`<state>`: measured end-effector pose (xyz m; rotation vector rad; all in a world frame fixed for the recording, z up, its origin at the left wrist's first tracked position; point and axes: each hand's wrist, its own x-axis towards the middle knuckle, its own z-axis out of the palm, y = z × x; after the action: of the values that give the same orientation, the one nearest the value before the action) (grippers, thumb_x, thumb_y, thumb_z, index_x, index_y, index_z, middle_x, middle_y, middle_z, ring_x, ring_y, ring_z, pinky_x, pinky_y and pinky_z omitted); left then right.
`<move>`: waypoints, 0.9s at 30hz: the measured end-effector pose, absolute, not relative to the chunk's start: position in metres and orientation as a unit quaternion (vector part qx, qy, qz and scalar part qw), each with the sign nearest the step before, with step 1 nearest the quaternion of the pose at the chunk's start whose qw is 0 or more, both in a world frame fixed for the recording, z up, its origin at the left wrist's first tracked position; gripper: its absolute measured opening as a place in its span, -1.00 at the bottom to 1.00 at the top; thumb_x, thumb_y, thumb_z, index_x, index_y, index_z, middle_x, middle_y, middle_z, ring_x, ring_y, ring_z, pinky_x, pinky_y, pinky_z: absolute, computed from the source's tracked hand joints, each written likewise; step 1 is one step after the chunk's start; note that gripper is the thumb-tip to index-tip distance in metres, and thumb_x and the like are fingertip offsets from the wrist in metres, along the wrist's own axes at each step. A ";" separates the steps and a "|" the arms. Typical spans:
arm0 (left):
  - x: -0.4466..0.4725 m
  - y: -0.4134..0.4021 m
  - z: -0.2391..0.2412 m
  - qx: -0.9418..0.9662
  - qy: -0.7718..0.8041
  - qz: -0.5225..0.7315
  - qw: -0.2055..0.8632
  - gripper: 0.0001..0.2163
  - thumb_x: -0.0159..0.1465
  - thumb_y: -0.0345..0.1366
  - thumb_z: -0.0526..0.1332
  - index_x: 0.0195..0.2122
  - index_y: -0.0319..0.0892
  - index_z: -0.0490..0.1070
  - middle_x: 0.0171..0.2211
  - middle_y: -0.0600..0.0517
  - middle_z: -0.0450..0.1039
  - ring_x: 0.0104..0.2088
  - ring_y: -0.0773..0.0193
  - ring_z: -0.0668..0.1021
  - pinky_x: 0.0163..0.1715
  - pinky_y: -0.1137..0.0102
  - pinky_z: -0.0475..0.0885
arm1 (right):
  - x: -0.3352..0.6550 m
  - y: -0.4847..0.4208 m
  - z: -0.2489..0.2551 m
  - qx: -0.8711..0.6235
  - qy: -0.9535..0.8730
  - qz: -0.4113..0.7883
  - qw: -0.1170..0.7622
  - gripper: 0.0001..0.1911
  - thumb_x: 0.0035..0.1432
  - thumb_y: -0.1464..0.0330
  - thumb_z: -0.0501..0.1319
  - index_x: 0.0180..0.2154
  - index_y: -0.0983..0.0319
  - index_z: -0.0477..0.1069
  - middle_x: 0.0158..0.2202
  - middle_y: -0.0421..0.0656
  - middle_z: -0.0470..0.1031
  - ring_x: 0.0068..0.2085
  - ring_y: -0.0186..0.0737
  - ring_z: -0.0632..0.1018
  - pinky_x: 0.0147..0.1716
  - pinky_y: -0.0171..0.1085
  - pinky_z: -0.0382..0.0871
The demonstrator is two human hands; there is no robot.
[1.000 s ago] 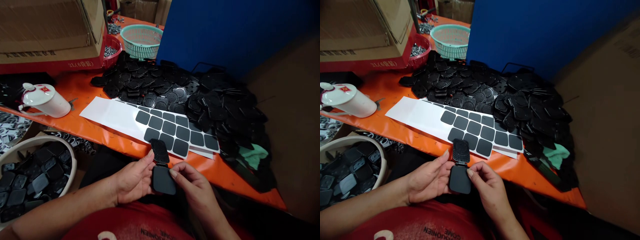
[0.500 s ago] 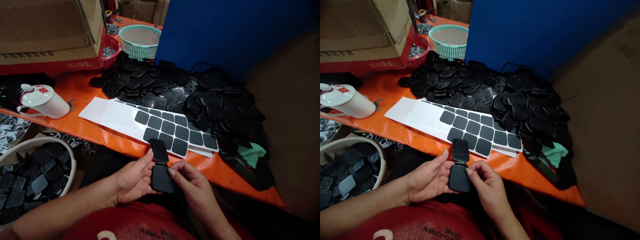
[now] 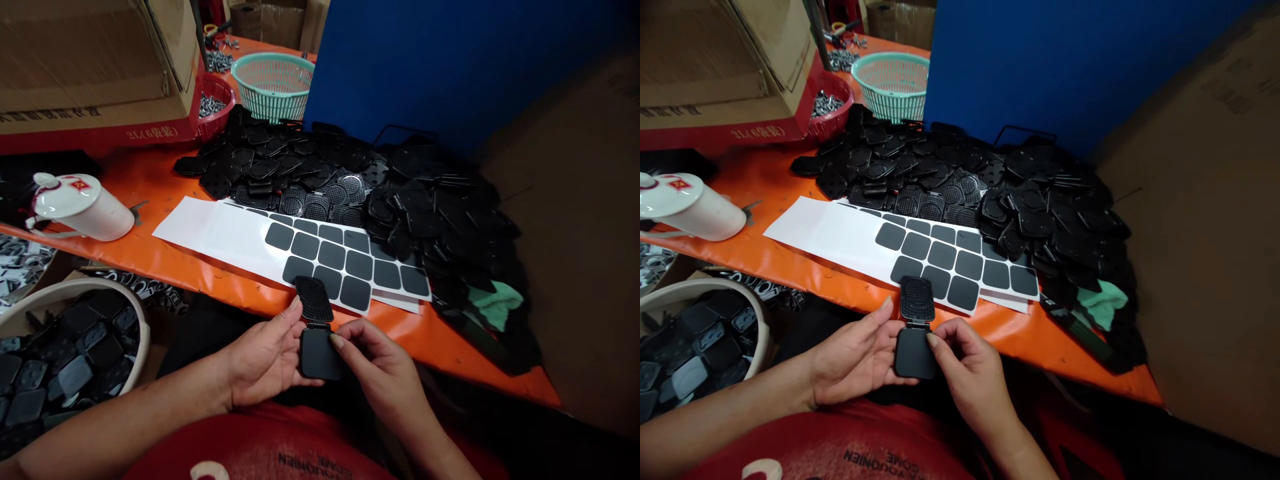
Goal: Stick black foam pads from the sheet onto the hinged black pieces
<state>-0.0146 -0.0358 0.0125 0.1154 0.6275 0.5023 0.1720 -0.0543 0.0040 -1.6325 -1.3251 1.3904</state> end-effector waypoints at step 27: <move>-0.005 -0.040 0.004 0.143 0.378 0.328 0.854 -0.72 0.06 -0.49 0.18 -0.18 -0.28 0.48 -0.20 -0.10 0.50 -0.12 0.16 0.50 -0.04 0.25 0.38 | 0.166 -0.050 -0.010 -0.542 -0.787 0.160 0.249 -0.81 0.30 0.40 0.06 -0.32 0.22 0.42 -0.44 -0.08 0.44 -0.38 -0.17 0.42 -0.33 -0.21 0.26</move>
<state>-0.0046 -0.0400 0.0042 0.3018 0.7941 0.6897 0.1663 -0.0495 -0.0095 -1.4773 -2.1433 0.4347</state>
